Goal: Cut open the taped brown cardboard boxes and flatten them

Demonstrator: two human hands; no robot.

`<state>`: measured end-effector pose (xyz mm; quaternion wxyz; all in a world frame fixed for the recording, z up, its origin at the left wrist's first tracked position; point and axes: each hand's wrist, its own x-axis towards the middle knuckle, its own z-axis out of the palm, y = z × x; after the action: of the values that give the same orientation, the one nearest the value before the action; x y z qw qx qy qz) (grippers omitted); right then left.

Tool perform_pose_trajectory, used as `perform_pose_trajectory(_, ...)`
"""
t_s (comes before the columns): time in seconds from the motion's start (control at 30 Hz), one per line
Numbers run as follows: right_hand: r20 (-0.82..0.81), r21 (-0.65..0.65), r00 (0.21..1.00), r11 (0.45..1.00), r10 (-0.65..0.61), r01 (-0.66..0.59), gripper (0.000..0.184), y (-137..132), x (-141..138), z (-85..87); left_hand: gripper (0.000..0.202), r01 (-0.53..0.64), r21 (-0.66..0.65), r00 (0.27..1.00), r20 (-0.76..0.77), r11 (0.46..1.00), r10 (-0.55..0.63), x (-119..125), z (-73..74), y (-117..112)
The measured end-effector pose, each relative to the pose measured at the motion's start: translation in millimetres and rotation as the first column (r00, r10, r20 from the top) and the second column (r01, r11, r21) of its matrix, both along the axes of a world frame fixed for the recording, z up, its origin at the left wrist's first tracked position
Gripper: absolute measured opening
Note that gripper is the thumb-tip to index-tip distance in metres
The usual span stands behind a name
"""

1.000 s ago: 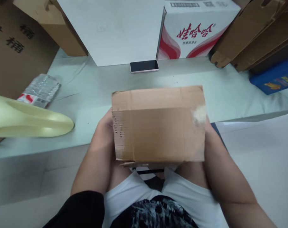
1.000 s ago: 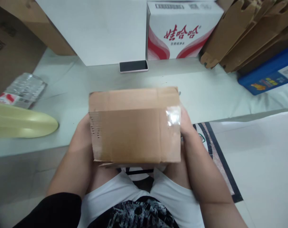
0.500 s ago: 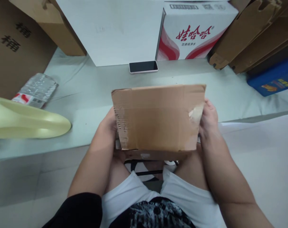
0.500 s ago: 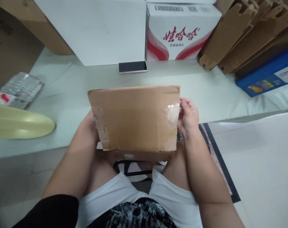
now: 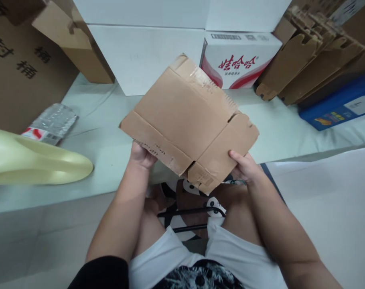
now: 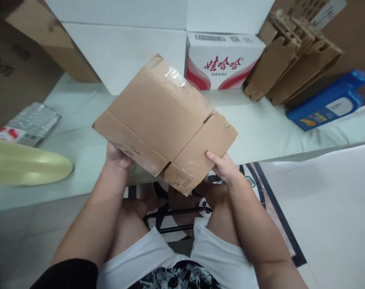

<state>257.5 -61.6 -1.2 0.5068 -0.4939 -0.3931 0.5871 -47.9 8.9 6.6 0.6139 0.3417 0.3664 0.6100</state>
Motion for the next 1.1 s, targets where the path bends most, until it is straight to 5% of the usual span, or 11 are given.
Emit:
perform_pose_trajectory(0.1,0.024,0.119,0.982,0.976,-0.187,0.183,0.060,-1.9,0.0,6.4,0.049,0.010,-0.008,0.996,0.086,1.000,-0.009,-4.2,11.4,-3.7)
perform_pose_trajectory(0.17,0.036,0.260,0.929,0.901,-0.370,0.348,0.055,-5.0,12.6,16.0,0.047,0.024,-0.017,0.991,0.131,1.000,-0.022,-8.2,16.1,-4.2)
perform_pose_trajectory(0.27,0.032,0.424,0.702,0.646,-0.711,0.634,0.038,-11.7,52.2,37.8,0.042,0.033,-0.033,0.982,0.184,0.999,-0.027,-13.1,16.1,-3.6)
perform_pose_trajectory(0.33,0.012,0.479,0.423,0.377,-0.906,0.793,0.037,-15.1,88.5,55.3,0.038,0.044,-0.056,0.975,0.220,0.997,-0.030,-14.1,14.4,-3.6)
perform_pose_trajectory(0.4,0.055,0.485,0.262,0.255,-0.964,0.836,0.039,-14.9,126.2,72.0,0.035,0.059,-0.091,0.961,0.276,0.994,-0.032,-13.0,14.0,-4.2)
perform_pose_trajectory(0.63,0.246,0.430,0.060,0.164,-0.967,0.888,0.039,23.7,209.3,101.9,0.028,0.086,-0.144,0.931,0.364,0.986,-0.029,-2.4,18.3,-2.7)
perform_pose_trajectory(0.93,0.514,0.497,-0.005,0.293,-0.858,0.816,0.033,81.9,220.2,114.7,0.024,0.073,-0.197,0.915,0.404,0.978,0.013,4.1,21.5,9.5)
perform_pose_trajectory(1.1,0.551,0.496,-0.036,0.293,-0.834,0.817,0.040,106.1,220.6,120.4,0.023,0.037,-0.214,0.911,0.409,0.976,0.055,2.0,22.2,15.6)
